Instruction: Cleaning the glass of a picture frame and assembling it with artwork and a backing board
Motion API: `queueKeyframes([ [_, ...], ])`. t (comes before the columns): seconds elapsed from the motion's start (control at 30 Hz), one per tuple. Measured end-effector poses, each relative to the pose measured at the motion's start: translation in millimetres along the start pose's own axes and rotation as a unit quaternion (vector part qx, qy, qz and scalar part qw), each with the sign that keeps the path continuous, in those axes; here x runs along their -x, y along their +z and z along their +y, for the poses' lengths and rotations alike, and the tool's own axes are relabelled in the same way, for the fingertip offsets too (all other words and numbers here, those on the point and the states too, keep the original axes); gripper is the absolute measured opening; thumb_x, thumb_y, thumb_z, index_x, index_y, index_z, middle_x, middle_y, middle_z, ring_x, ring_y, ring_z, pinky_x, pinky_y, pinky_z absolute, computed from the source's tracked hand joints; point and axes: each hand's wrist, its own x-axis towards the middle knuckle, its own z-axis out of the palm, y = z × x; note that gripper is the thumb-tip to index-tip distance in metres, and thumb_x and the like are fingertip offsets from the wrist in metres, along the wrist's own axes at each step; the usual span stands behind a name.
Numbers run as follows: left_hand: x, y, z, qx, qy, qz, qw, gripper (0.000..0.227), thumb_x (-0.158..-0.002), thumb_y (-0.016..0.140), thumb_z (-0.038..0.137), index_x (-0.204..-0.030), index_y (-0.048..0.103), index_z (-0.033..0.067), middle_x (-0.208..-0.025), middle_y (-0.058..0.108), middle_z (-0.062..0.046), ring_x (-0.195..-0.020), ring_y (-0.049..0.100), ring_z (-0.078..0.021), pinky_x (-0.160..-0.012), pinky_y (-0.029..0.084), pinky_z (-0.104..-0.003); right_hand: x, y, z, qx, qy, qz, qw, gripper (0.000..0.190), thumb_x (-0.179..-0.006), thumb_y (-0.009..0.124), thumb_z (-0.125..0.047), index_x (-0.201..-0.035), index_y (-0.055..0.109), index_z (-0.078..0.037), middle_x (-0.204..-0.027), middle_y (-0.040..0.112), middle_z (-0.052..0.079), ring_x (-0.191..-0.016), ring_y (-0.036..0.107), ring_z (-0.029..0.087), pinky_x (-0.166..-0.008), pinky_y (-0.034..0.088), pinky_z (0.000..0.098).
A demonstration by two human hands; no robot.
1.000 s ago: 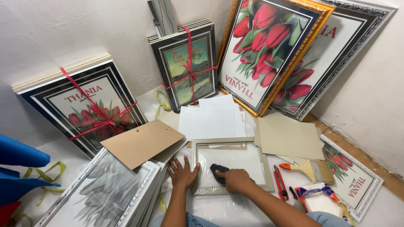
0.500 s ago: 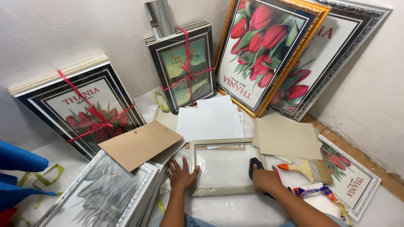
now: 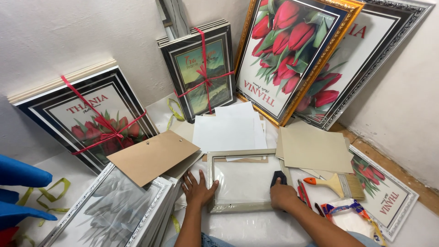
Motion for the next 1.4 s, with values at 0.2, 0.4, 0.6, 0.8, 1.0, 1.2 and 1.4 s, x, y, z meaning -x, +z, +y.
queueKeyframes([
  [0.2,1,-2,0,-0.008,0.003,-0.009,1.0,0.109,-0.083,0.029,0.088,-0.165,0.003,0.0213,-0.169,-0.018,-0.024,-0.154,-0.024,-0.0423,-0.121,-0.009,-0.058,4,-4,0,-0.017,0.0,0.01,1.0,0.089,-0.086,0.063,-0.02,-0.152,0.019,0.019,-0.085,0.074,0.018,-0.062,0.068,0.024,-0.057,0.055,0.0313],
  [0.4,-3,2,-2,-0.016,-0.001,-0.008,1.0,0.11,-0.082,0.029,0.089,-0.165,0.002,0.0222,-0.17,-0.016,-0.024,-0.155,-0.02,-0.0429,-0.122,-0.006,-0.059,7,-7,-3,-0.02,0.006,-0.001,1.0,0.088,-0.087,0.061,-0.017,-0.153,0.016,0.019,-0.092,0.074,0.022,-0.071,0.071,0.028,-0.064,0.057,0.0332],
  [0.6,-1,0,-1,-0.009,0.003,-0.002,1.0,0.109,-0.084,0.033,0.088,-0.165,0.003,0.0212,-0.17,-0.016,-0.024,-0.155,-0.021,-0.0428,-0.122,-0.005,-0.059,0,-1,-4,-0.025,0.012,0.008,1.0,0.087,-0.087,0.061,-0.016,-0.152,0.017,0.021,-0.094,0.072,0.026,-0.074,0.072,0.03,-0.067,0.059,0.0358],
  [0.8,-2,3,-1,-0.013,0.0,-0.003,1.0,0.112,-0.082,0.03,0.09,-0.165,0.002,0.0209,-0.169,-0.016,-0.025,-0.155,-0.021,-0.0439,-0.122,-0.005,-0.06,2,-1,-17,-0.057,0.017,0.013,0.998,0.085,-0.086,0.059,-0.016,-0.153,0.019,0.018,-0.099,0.073,0.025,-0.083,0.074,0.033,-0.074,0.06,0.0371],
  [1.0,-1,1,1,-0.007,0.001,0.002,1.0,0.112,-0.082,0.031,0.089,-0.165,0.003,0.0202,-0.169,-0.016,-0.026,-0.155,-0.021,-0.0445,-0.121,-0.006,-0.06,24,-33,-88,-0.087,-0.115,0.042,0.989,0.081,-0.083,0.06,-0.013,-0.147,0.025,0.022,-0.095,0.072,0.024,-0.072,0.071,0.033,-0.065,0.06,0.0373],
  [1.2,6,-10,7,-0.007,-0.018,-0.019,1.0,0.103,-0.086,0.021,0.086,-0.165,0.004,0.0219,-0.17,-0.016,-0.021,-0.156,-0.02,-0.0419,-0.122,-0.006,-0.059,13,-45,-152,-0.033,-0.187,0.083,0.978,0.075,-0.085,0.057,-0.013,-0.149,0.032,0.017,-0.092,0.073,0.021,-0.069,0.07,0.033,-0.059,0.055,0.0392],
  [1.4,2,0,2,0.018,0.002,0.006,1.0,0.081,-0.099,0.019,0.067,-0.164,0.007,0.0203,-0.169,-0.011,-0.025,-0.155,-0.016,-0.046,-0.122,-0.004,-0.063,-28,-67,-162,-0.03,-0.155,0.118,0.98,0.077,-0.087,0.058,-0.014,-0.153,0.028,0.013,-0.088,0.073,0.019,-0.061,0.067,0.031,-0.052,0.054,0.0412],
])
